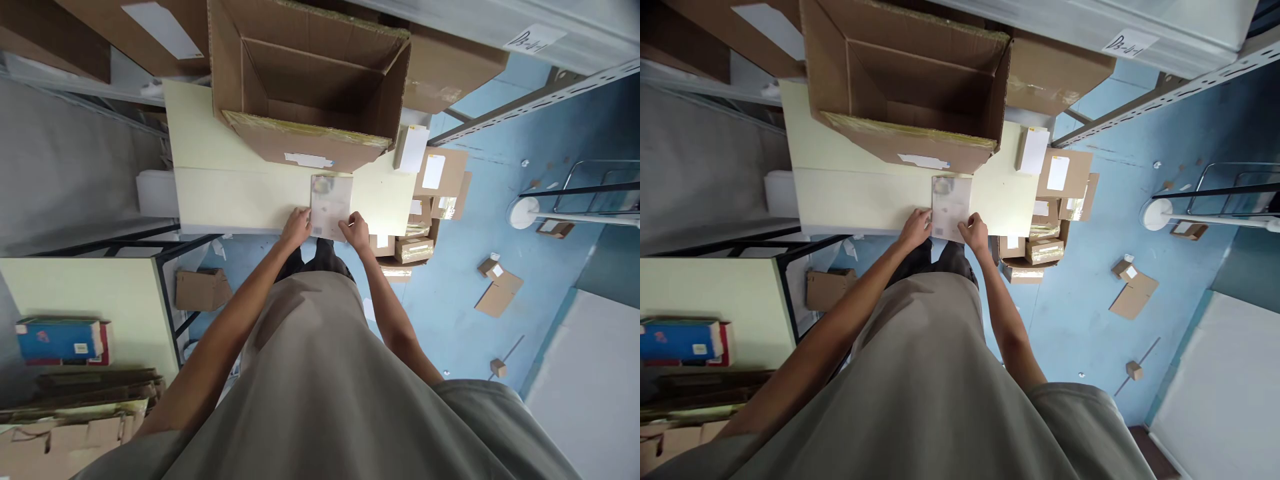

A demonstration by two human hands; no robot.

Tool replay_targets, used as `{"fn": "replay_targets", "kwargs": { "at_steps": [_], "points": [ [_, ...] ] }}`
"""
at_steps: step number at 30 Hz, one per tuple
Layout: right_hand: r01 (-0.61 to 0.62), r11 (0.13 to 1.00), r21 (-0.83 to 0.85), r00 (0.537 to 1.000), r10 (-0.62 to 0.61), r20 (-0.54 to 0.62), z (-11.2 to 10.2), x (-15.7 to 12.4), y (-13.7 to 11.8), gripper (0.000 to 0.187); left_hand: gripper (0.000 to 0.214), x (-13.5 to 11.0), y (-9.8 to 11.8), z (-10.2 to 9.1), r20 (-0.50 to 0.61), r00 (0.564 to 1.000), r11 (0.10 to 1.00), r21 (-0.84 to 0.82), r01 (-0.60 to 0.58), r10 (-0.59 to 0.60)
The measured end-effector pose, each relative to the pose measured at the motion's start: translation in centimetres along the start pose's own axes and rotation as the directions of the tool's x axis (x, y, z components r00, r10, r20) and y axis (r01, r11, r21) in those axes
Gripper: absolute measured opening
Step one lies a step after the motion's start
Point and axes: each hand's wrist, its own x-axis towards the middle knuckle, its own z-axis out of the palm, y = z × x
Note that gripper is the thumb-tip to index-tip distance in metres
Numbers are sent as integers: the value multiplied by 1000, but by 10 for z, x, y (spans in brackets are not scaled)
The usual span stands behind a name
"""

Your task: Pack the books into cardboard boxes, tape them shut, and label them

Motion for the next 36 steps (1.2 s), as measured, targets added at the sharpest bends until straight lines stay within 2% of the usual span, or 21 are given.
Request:
{"fn": "replay_targets", "kwargs": {
  "at_steps": [2,5,8,10,12,14,17,21,23,24,26,27,29,30,31,33,34,36],
  "points": [
    [39,998,-50,999,-40,-15,2,-13,-17,17,50,-7,3,-8,-35,999,999,-28,-32,31],
    [110,990,-93,993,-113,-38,15,-35,-50,12,36,-22,6,-26,-124,990,976,-195,-96,73],
    [225,974,-23,974,-225,13,34,-52,-80,19,33,-37,1,-49,-192,978,919,-366,-144,76],
    [263,963,53,963,-265,45,49,-53,-92,28,34,-41,-10,-63,-229,973,906,-403,-128,36],
    [220,972,79,975,-221,11,64,-45,-95,31,30,-39,-27,-75,-274,961,922,-380,-68,-41],
    [113,992,60,993,-110,-51,80,-31,-93,29,26,-30,-47,-82,-293,948,946,-325,19,-120],
    [-43,998,43,995,46,-91,103,-6,-89,31,29,-13,-71,-85,-250,951,970,-204,132,-183],
    [-163,986,42,979,167,-118,121,17,-93,29,39,-3,-85,-87,-156,981,990,-90,104,-118],
    [-181,981,72,980,185,-68,124,21,-95,28,39,-3,-89,-97,-107,991,995,-78,66,-74],
    [-172,980,95,983,177,-47,124,22,-95,29,38,-4,-93,-106,-122,991,996,-70,55,-63],
    [-133,980,147,988,142,-54,125,22,-94,29,41,-5,-109,-131,-271,959,997,-34,76,-82],
    [-113,978,176,989,127,-75,126,20,-93,28,46,-4,-121,-147,-387,914,993,-15,120,-117],
    [-82,967,241,988,112,-110,131,18,-90,26,58,-2,-152,-179,-584,776,961,-28,275,-239],
    [-73,958,277,987,109,-119,134,16,-88,27,59,0,-169,-195,-614,720,930,-64,362,-323],
    [-64,947,315,986,109,-126,138,14,-87,29,53,2,-185,-209,-593,695,894,-98,437,-406],
    [-52,922,384,983,114,-142,146,12,-84,35,38,5,-213,-228,-506,712,858,-122,499,-487],
    [-45,908,415,982,116,-147,149,10,-83,39,33,6,-224,-235,-487,724,859,-126,496,-489],
    [-35,886,462,981,118,-152,155,9,-82,44,29,8,-238,-241,-516,732,886,-131,445,-444]
  ]
}}
